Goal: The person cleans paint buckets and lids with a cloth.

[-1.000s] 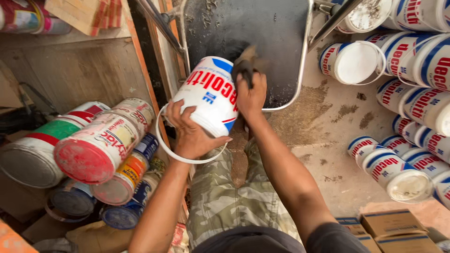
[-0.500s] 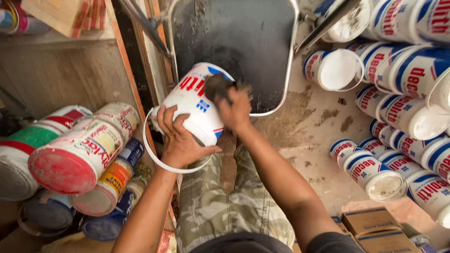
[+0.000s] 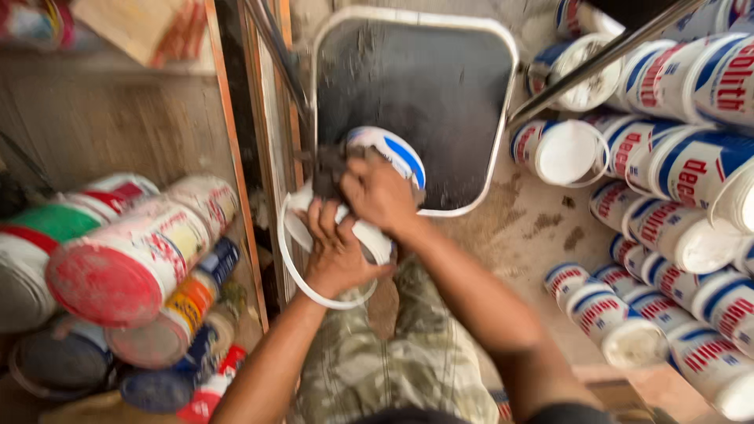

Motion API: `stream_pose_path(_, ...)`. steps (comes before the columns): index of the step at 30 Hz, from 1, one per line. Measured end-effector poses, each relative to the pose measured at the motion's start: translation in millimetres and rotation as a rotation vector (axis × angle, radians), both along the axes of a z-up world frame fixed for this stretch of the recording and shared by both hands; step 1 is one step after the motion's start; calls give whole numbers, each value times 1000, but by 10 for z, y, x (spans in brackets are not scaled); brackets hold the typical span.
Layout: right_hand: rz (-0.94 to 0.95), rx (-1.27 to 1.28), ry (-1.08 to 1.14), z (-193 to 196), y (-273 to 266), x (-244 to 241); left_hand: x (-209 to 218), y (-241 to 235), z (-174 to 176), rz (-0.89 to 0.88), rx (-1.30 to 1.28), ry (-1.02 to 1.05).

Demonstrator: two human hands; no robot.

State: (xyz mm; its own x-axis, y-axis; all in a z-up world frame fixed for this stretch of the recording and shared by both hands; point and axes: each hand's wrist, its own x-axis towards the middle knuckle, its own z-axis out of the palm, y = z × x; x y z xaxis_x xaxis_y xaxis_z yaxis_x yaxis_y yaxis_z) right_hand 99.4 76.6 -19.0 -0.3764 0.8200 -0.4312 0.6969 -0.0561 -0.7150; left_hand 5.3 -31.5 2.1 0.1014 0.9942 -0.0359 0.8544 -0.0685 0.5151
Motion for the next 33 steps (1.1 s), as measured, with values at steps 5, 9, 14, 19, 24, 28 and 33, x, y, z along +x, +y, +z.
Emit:
stream_pose_path(5, 155, -19, -265, 36, 628, -190, 76, 71, 4, -5, 65, -37)
stream_pose_path(9, 476, -153, 84, 204, 449, -556, 48, -79, 96, 16, 74, 103)
stream_pose_path(14, 399, 73, -229, -867, 895, 27, -157, -189, 7, 35, 105, -8)
stream_pose_path(19, -405, -213, -346, -1302, -86, 1039, -361, -96, 166, 121, 11, -132)
stream_pose_path(24, -1152, 9, 49, -852, -621, 1567, -439, -97, 190, 102, -34, -155)
stream_pose_path(28, -752, 74, 116, -248, -1013, 1057, -345, -15, 248, 101, -30, -124)
stream_pose_path(33, -390, 142, 180, 403, -1061, 799, -292, 23, 185, 121, -44, -125)
